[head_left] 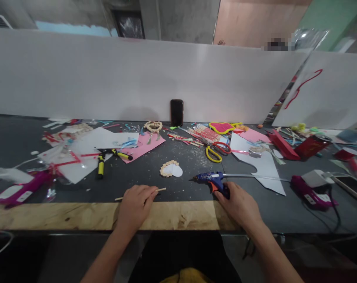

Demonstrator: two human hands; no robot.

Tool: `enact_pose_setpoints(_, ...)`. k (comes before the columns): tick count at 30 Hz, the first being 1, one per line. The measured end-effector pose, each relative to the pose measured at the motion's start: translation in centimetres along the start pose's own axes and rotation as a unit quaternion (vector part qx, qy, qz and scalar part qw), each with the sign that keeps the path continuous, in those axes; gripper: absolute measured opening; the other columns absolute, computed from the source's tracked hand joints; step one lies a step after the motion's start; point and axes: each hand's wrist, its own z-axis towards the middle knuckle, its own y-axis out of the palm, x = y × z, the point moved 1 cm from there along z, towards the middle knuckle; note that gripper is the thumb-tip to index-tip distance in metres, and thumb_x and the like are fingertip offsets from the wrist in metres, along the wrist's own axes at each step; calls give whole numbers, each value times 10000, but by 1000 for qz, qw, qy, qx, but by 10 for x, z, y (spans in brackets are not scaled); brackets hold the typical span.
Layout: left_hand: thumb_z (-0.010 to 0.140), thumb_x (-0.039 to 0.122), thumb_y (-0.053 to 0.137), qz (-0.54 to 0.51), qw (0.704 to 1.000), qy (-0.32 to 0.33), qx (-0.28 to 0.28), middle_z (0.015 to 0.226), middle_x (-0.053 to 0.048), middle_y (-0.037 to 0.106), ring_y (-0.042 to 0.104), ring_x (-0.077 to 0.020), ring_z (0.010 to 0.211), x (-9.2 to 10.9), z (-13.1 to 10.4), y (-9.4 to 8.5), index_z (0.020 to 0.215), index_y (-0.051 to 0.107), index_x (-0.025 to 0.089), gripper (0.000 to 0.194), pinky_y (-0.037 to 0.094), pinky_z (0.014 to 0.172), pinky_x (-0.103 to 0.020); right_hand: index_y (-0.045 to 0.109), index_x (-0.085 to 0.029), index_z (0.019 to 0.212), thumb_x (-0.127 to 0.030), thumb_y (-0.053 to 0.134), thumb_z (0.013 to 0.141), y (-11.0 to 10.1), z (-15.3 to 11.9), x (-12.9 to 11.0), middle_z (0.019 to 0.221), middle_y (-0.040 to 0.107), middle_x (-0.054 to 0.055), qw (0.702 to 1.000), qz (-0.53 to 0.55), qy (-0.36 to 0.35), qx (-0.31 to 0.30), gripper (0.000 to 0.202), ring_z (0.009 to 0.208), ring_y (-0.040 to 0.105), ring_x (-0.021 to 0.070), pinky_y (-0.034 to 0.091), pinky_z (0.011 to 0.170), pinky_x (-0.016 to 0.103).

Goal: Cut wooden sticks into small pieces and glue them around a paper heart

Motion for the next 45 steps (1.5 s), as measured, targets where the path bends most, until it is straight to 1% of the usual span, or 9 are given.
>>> enact_pose_setpoints(4,912,318,442,-9,1000,-1,2,893,-55,688,590,-211,842,-4,-2,4,968,676,198,269,424,782,-362,543,-196,938,-341,475,818,1,-4,0,880,633,77,999,8,-7,38,201,737,619,229,423,584,316)
enact_pose_setpoints(13,913,352,431,-22,1000,-1,8,888,-62,681,589,-214,852,-7,-3,7,963,678,199,295,434,805,-370,433,-195,1039,-317,433,829,3,-29,2,926,520,91,980,54,-30,187,243,880,532,233,458,724,366)
enact_pose_setpoints(21,911,360,427,-18,1000,5,-1,885,-52,684,599,-209,843,-7,-3,6,967,676,211,295,443,791,-359,447,-215,983,-293,485,798,-3,-38,3,880,521,81,977,54,17,206,205,798,531,226,449,696,355)
enact_pose_setpoints(28,910,345,430,-12,1000,9,1,892,-55,679,601,-217,851,-7,-5,8,955,672,204,283,443,807,-371,483,-139,1084,-358,440,818,-18,-17,49,957,593,142,976,-1,105,193,348,814,573,244,447,673,345)
enact_pose_setpoints(32,921,317,402,-23,999,18,17,915,-77,675,592,-227,875,-8,-7,10,958,657,165,299,438,825,-389,521,-75,1070,-357,432,797,-23,2,76,902,619,184,977,-50,115,174,403,820,579,291,442,709,399)
enact_pose_setpoints(35,922,277,395,-36,999,24,15,917,-76,671,584,-218,876,-8,-7,9,998,649,164,288,444,813,-372,570,-87,990,-394,444,786,-27,6,80,863,629,192,980,-81,95,155,389,836,576,326,425,766,464)
enact_pose_setpoints(39,918,219,381,-48,999,19,0,901,-69,665,572,-201,849,-4,-5,5,1089,628,181,303,454,784,-351,586,-141,999,-412,419,836,-41,15,63,978,616,178,979,-108,12,171,358,980,544,321,375,881,477)
enact_pose_setpoints(41,911,205,389,-52,999,11,-6,887,-68,660,567,-198,840,-2,-3,2,1082,634,188,299,454,779,-348,574,-150,1051,-399,409,856,-46,32,50,1041,597,164,979,-102,-57,169,357,1033,522,297,374,909,438)
enact_pose_setpoints(45,903,195,402,-73,997,-7,-8,895,-60,654,566,-188,837,-1,0,-1,1069,643,210,292,450,768,-331,549,-147,1119,-337,427,849,-34,86,28,1101,592,153,982,-94,-140,90,352,1076,506,276,388,908,400)
